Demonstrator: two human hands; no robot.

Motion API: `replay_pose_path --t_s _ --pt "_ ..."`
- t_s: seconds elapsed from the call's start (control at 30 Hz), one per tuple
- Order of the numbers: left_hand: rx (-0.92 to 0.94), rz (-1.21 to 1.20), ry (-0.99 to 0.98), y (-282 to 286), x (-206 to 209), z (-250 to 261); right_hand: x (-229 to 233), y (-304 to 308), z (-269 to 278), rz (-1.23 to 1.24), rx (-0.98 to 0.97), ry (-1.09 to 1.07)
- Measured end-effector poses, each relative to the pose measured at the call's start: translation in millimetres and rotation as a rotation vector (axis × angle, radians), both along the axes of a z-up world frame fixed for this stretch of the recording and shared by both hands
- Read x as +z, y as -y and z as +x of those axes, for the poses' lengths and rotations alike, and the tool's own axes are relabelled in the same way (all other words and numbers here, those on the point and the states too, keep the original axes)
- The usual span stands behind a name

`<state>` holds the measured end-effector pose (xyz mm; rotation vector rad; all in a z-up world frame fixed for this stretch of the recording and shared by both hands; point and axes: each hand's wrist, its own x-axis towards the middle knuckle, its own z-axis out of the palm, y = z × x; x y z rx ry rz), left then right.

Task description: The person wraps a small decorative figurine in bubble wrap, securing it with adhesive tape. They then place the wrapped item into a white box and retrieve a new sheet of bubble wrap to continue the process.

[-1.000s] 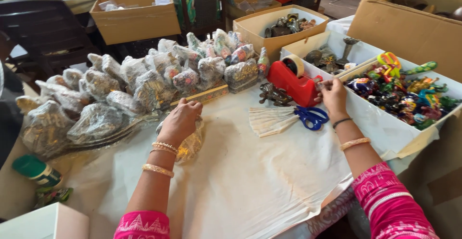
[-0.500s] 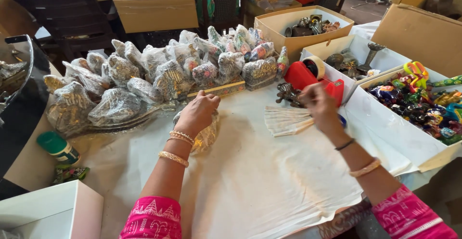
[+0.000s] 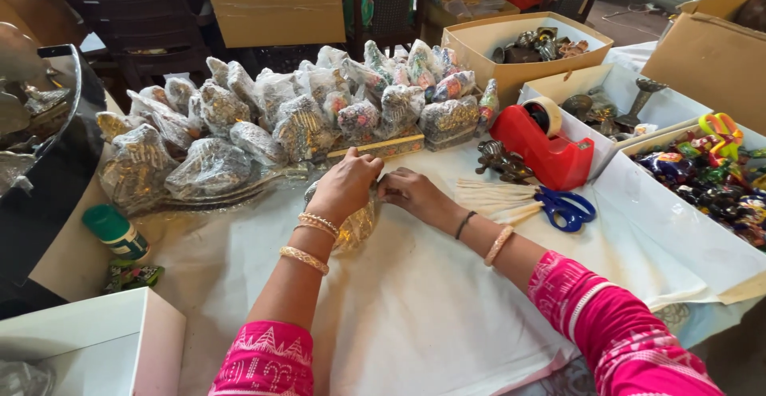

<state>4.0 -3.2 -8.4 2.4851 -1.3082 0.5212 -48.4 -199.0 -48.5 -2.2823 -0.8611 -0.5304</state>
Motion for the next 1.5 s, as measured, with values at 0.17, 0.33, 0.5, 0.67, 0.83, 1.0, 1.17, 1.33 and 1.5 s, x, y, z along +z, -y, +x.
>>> replay_pose_path --t_s 0.17,0.33,0.5,0.67,0.83,1.0,1.17,1.33,1.5 --pt "-0.006 -0.006 0.006 1.0 -4.0 2.5 -3.4 -16.4 -3.1 0.056 -0.038 0.111" --pt "-0.030 0.000 0.051 -0.6 -3.3 2.6 -1.6 -29.5 -8.9 -0.052 -0.191 0.211" --pt "-0.039 0.003 -0.027 -2.5 4.3 -2.2 1.9 -36.8 -12.6 -0.050 -0.298 0.204" --pt "-0.051 -0.038 -0.045 -3.4 6.7 -3.9 2.4 -36.2 -7.3 -0.059 -0.313 0.224" --pt "-0.037 -0.072 -0.052 -1.1 0.4 1.6 0.5 -26.0 -1.6 -0.012 -0.238 0.211" --pt "-0.025 -0.069 -0.078 -3.2 8.1 -6.8 -8.6 -6.3 0.1 0.108 -0.125 -0.064" --pt "-0.024 -0.036 -0.092 -2.4 7.1 -4.0 -7.9 1.7 3.3 0.236 -0.194 -0.323" --pt "-0.014 -0.065 -0.098 -2.4 6.6 -5.2 -7.2 -2.1 -2.3 0.353 -0.165 -0.474" --pt "-0.008 -0.040 -0.080 -1.1 7.3 -5.6 0.7 -13.8 -15.3 0.038 -0.079 0.030"
